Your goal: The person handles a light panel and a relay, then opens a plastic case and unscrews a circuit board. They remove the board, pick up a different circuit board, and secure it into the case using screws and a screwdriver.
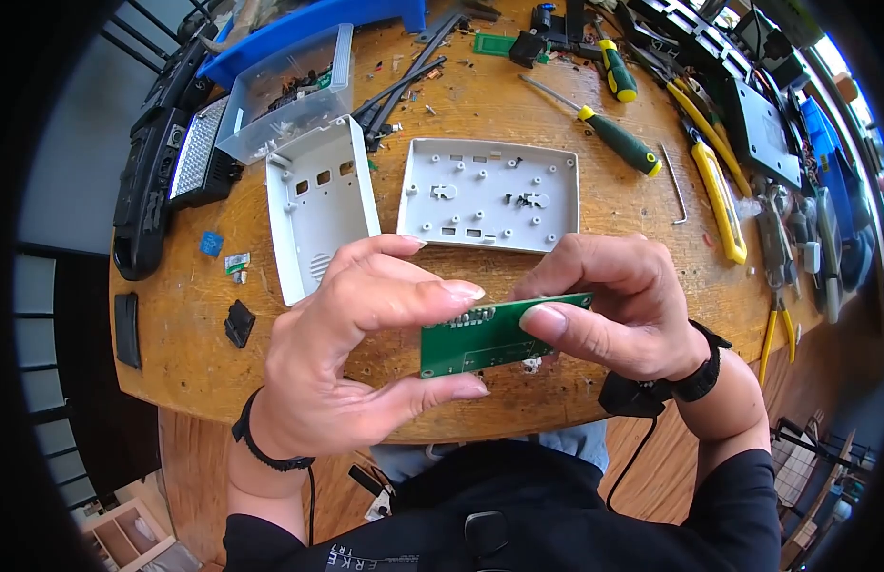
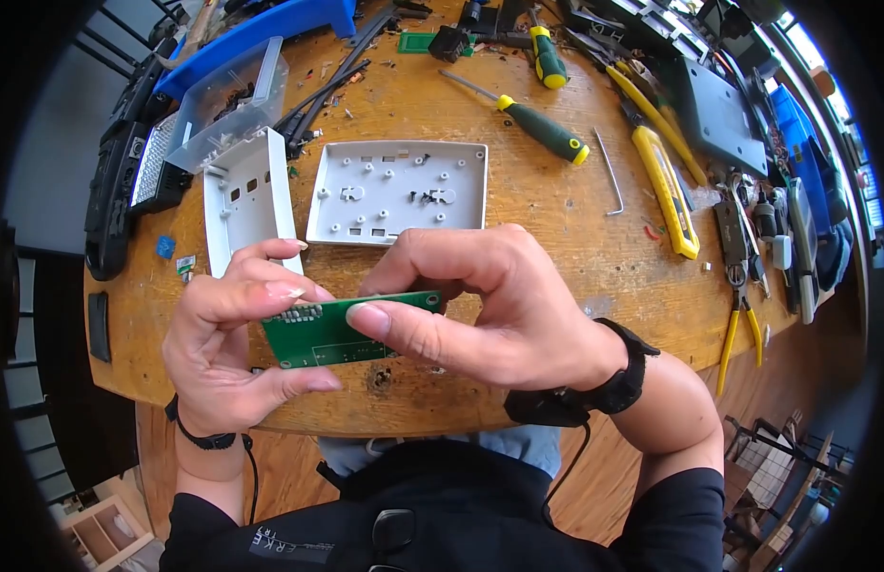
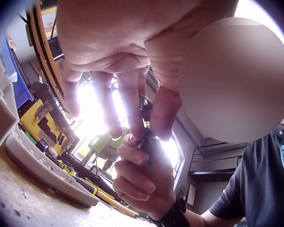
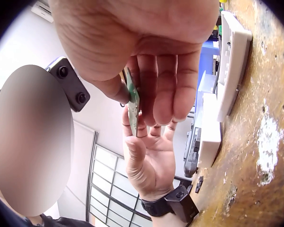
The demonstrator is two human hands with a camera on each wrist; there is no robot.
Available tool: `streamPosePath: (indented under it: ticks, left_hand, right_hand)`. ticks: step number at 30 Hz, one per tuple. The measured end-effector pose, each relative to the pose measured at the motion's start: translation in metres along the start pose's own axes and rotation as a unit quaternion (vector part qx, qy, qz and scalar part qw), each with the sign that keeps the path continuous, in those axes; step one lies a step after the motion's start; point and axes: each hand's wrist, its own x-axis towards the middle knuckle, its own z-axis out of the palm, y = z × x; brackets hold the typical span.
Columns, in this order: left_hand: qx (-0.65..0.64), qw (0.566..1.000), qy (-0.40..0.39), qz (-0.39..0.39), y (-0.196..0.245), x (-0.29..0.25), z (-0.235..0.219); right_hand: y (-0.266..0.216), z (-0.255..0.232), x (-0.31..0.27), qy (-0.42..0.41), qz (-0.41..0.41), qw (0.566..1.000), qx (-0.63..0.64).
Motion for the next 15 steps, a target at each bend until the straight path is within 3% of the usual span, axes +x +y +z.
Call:
streamPosePath:
  ticks: [6, 15]
  left_hand:
    - [-0.001, 1.0, -0.003, 0.005, 0.0, 0.0002, 0.0006]
    - [-0.014, 1.0, -0.004, 0.008, -0.0006, -0.0004, -0.0001]
  right_hand:
    - [0.0044, -0.0043, 0.0011, -0.024, -0.081, 0.995, -0.054]
    - [0.0013, -0.0053, 0.0, -0.038, -0.064, 0.997, -0.029]
